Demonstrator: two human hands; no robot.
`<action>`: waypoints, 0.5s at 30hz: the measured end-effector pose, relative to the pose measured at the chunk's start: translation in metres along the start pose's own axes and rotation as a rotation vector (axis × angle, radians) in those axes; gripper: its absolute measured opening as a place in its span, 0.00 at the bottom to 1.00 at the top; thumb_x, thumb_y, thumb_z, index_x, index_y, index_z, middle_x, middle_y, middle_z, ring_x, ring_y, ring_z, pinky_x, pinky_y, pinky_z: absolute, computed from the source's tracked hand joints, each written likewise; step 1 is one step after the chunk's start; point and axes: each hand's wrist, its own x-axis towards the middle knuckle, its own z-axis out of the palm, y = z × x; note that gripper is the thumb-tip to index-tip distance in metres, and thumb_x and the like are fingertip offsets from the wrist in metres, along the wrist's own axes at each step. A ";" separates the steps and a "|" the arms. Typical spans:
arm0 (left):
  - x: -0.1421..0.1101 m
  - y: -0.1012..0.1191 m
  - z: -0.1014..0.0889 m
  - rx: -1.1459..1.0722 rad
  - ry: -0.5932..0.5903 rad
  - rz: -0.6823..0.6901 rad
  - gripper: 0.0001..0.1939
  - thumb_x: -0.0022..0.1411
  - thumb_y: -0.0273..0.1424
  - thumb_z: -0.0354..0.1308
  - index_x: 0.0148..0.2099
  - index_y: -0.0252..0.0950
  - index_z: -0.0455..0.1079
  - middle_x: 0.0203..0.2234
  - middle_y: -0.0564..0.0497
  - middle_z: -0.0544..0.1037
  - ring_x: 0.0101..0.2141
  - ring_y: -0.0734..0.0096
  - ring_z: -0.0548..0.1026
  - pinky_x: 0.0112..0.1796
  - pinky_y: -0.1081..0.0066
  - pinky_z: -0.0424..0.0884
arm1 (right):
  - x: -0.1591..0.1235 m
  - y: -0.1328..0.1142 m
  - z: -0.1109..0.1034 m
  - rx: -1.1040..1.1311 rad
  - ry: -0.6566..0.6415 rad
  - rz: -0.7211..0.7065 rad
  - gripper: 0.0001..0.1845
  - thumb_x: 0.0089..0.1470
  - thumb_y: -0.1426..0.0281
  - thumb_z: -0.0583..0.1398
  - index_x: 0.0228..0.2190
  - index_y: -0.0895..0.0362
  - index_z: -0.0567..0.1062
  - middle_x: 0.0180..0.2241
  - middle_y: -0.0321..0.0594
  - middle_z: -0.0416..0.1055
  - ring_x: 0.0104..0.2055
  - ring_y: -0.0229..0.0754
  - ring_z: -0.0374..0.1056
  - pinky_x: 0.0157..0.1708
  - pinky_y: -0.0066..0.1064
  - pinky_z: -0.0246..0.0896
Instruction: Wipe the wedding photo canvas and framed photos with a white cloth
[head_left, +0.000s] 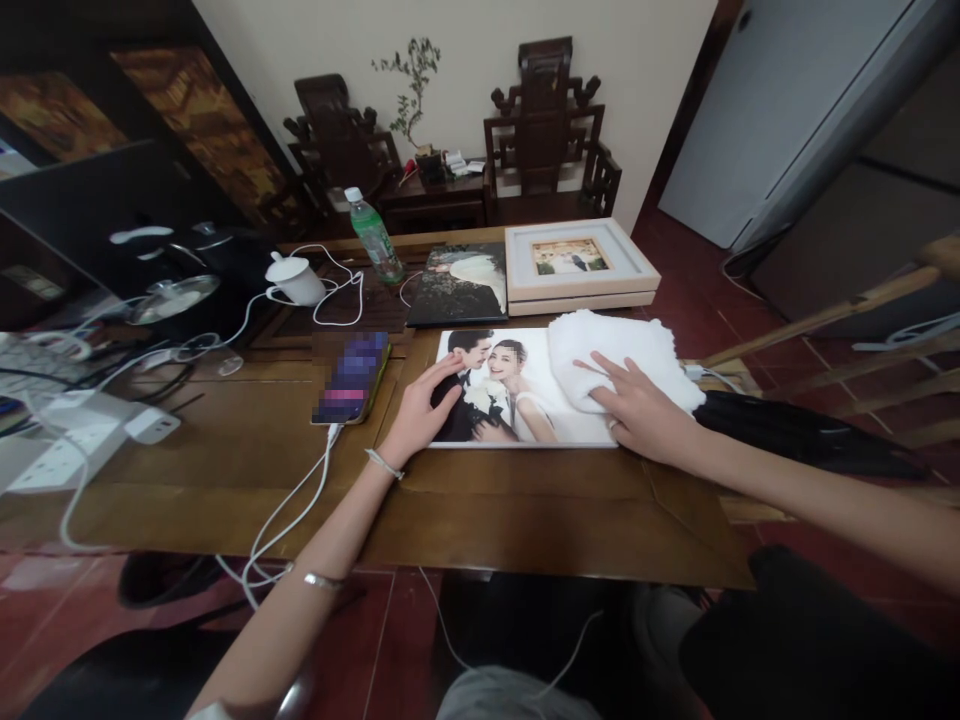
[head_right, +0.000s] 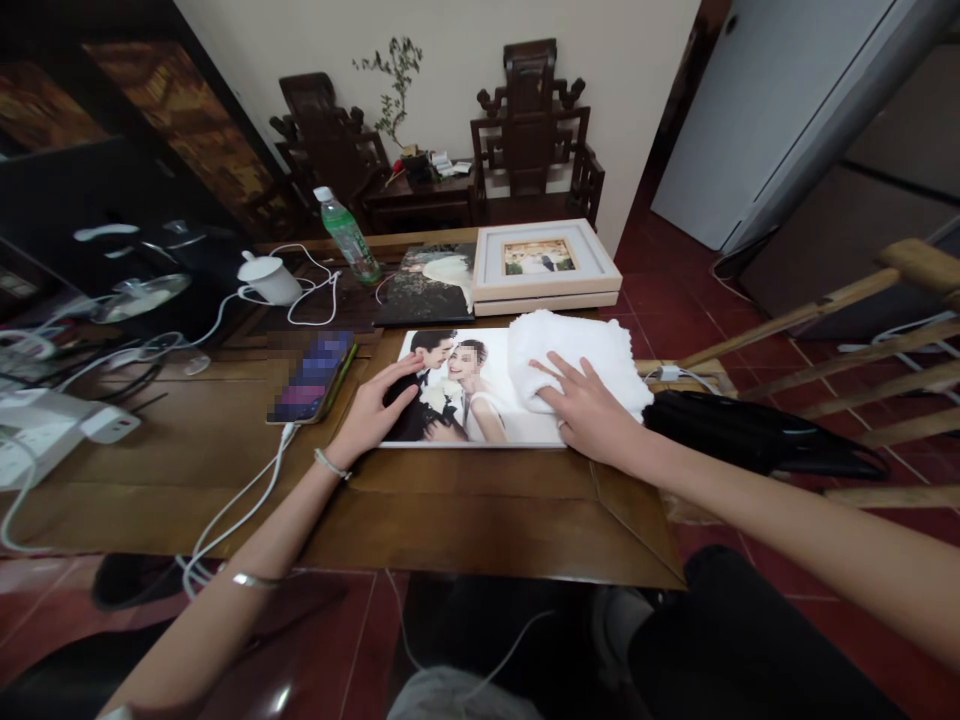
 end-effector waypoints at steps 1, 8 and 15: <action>0.000 0.000 0.000 0.000 -0.002 -0.001 0.18 0.65 0.32 0.51 0.55 0.36 0.69 0.57 0.45 0.69 0.59 0.62 0.64 0.60 0.57 0.57 | 0.000 0.000 0.000 0.002 0.001 0.000 0.20 0.42 0.85 0.53 0.39 0.61 0.70 0.62 0.59 0.53 0.65 0.64 0.42 0.54 0.64 0.51; 0.000 0.000 0.001 0.011 0.010 -0.014 0.18 0.65 0.33 0.51 0.55 0.37 0.69 0.57 0.45 0.69 0.59 0.62 0.65 0.60 0.57 0.57 | 0.007 0.033 -0.003 0.105 -0.041 0.088 0.28 0.43 0.87 0.50 0.46 0.61 0.69 0.62 0.58 0.55 0.64 0.56 0.50 0.59 0.56 0.50; -0.001 -0.003 0.002 0.011 0.006 -0.010 0.18 0.65 0.32 0.51 0.55 0.37 0.68 0.58 0.45 0.68 0.59 0.63 0.64 0.60 0.57 0.57 | -0.009 -0.013 -0.008 0.118 -0.067 0.077 0.26 0.41 0.87 0.50 0.42 0.59 0.71 0.63 0.51 0.54 0.67 0.59 0.40 0.58 0.62 0.47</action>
